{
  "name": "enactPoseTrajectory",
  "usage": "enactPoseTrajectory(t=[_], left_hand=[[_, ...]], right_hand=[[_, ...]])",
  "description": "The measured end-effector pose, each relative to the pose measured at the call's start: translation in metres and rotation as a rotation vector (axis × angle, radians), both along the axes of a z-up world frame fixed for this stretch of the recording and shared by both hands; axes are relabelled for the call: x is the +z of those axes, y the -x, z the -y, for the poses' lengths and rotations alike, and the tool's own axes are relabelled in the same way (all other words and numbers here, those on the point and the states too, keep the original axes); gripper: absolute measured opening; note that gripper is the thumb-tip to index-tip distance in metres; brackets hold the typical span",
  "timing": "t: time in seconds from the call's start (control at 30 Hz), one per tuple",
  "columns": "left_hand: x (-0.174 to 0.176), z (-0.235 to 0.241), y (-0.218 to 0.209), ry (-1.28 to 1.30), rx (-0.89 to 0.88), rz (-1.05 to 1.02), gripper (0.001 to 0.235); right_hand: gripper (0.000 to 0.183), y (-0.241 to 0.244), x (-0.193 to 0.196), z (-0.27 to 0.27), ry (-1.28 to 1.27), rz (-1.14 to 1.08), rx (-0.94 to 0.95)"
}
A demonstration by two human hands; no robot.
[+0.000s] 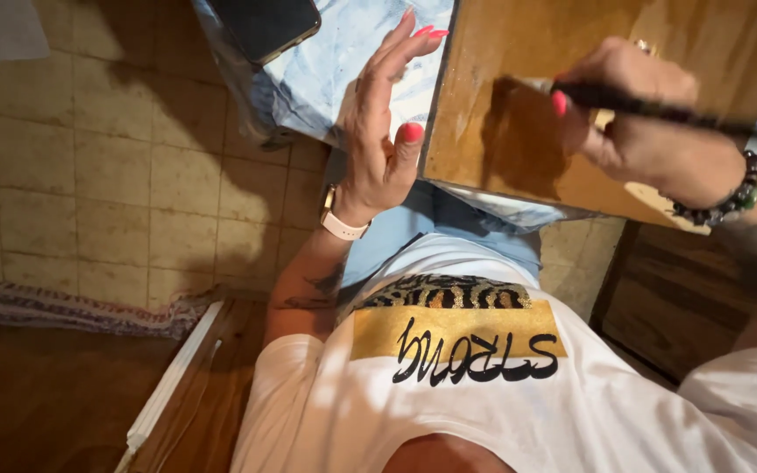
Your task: Staining a square wooden board using a paintbrush and dark wood stain
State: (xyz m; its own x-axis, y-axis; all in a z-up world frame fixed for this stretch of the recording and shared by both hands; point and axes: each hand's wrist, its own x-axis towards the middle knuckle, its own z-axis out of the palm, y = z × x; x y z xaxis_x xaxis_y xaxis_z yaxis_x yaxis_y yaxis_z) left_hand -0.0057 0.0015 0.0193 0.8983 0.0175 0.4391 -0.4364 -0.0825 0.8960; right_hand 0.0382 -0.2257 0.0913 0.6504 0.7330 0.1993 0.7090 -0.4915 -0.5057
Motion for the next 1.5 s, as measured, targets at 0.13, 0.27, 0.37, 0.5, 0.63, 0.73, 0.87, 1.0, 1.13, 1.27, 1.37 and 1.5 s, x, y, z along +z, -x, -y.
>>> enactPoseTrajectory(t=[0.13,0.27,0.37,0.5,0.63,0.73,0.87,1.0,1.13,1.27,1.37,1.5], left_hand=[[0.002,-0.001,0.0,-0.018,-0.023,-0.019,0.059],[-0.002,0.0,-0.003,-0.009,-0.005,0.017,0.059],[0.004,0.001,-0.001,-0.01,0.008,-0.013,0.057],[0.004,0.002,-0.001,-0.006,0.016,-0.011,0.056],[0.007,0.003,-0.004,-0.027,0.017,-0.001,0.056],[0.005,0.004,-0.004,-0.029,0.029,0.008,0.056],[0.007,0.003,-0.006,-0.027,0.055,0.035,0.056],[0.012,-0.001,-0.006,-0.069,0.043,0.038,0.056],[0.009,0.001,-0.006,-0.042,0.034,0.042,0.054],[0.01,-0.001,-0.006,-0.054,0.03,0.041,0.054],[0.011,-0.001,-0.006,-0.041,0.028,0.035,0.053],[0.009,0.0,-0.006,-0.023,0.01,0.053,0.053]], right_hand=[[0.019,0.024,0.001,-0.007,0.345,-0.228,0.147],[0.008,0.023,0.015,-0.016,-0.063,-0.321,0.1],[0.016,0.003,-0.013,0.013,0.062,-0.096,-0.147],[0.013,0.001,0.004,0.0,-0.115,0.007,0.005],[0.014,0.027,0.006,-0.007,0.246,-0.187,0.224],[0.012,0.028,-0.003,-0.007,-0.013,-0.112,0.303],[0.024,0.001,-0.013,0.01,0.025,-0.143,-0.039],[0.037,0.005,0.009,-0.014,0.632,-0.23,-0.232],[0.026,0.023,0.01,-0.018,0.107,-0.565,0.113],[0.011,0.006,-0.015,0.014,0.069,-0.28,-0.023],[0.017,0.004,0.008,0.003,0.005,-0.074,-0.063],[0.018,0.015,0.011,-0.01,0.691,-0.767,-0.304]])
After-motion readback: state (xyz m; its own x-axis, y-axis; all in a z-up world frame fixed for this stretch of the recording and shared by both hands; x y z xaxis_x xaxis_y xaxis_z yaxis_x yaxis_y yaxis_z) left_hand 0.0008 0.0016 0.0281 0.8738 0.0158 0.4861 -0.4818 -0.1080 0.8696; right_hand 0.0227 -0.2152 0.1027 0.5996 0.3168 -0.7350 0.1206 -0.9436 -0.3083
